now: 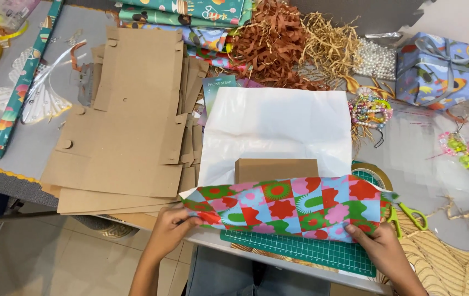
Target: A person packages a small beaded accessory into a cardboard box and wraps it with decorative paper and tape.
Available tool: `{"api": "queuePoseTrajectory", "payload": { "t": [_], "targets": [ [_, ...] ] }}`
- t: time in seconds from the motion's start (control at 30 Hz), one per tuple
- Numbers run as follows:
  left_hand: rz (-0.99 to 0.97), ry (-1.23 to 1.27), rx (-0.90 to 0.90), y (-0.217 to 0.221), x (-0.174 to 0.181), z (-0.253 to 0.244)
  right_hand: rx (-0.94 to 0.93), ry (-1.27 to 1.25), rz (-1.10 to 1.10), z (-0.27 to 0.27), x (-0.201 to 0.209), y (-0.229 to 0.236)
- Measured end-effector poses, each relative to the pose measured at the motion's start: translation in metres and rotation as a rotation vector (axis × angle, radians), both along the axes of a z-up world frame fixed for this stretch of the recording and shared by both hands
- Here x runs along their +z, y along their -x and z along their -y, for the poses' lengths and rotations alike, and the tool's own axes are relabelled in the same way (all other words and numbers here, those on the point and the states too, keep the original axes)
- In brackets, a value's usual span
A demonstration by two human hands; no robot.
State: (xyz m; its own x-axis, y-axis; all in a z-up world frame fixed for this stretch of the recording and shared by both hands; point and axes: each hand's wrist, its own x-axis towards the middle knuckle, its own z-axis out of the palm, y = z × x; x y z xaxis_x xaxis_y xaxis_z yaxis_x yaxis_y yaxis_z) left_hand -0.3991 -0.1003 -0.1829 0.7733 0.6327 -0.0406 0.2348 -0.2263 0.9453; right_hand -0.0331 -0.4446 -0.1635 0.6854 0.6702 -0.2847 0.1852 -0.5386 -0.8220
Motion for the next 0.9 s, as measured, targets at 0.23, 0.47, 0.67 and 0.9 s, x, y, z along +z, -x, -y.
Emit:
{"api": "queuePoseTrajectory", "payload": {
  "t": [0.23, 0.47, 0.67, 0.9],
  "targets": [
    [0.146, -0.439, -0.159, -0.008, 0.027, 0.005, -0.131, -0.076, -0.048, -0.007, 0.005, 0.001],
    [0.047, -0.463, -0.11, 0.003, 0.01, 0.004, -0.141, 0.038, -0.012, 0.0, -0.013, -0.001],
    [-0.036, -0.397, -0.096, 0.002, 0.016, 0.008, -0.128, -0.012, 0.005, 0.011, -0.024, -0.005],
    [0.076, -0.409, 0.312, -0.012, 0.015, 0.049, -0.121, -0.078, 0.234, 0.003, -0.009, 0.014]
  ]
}}
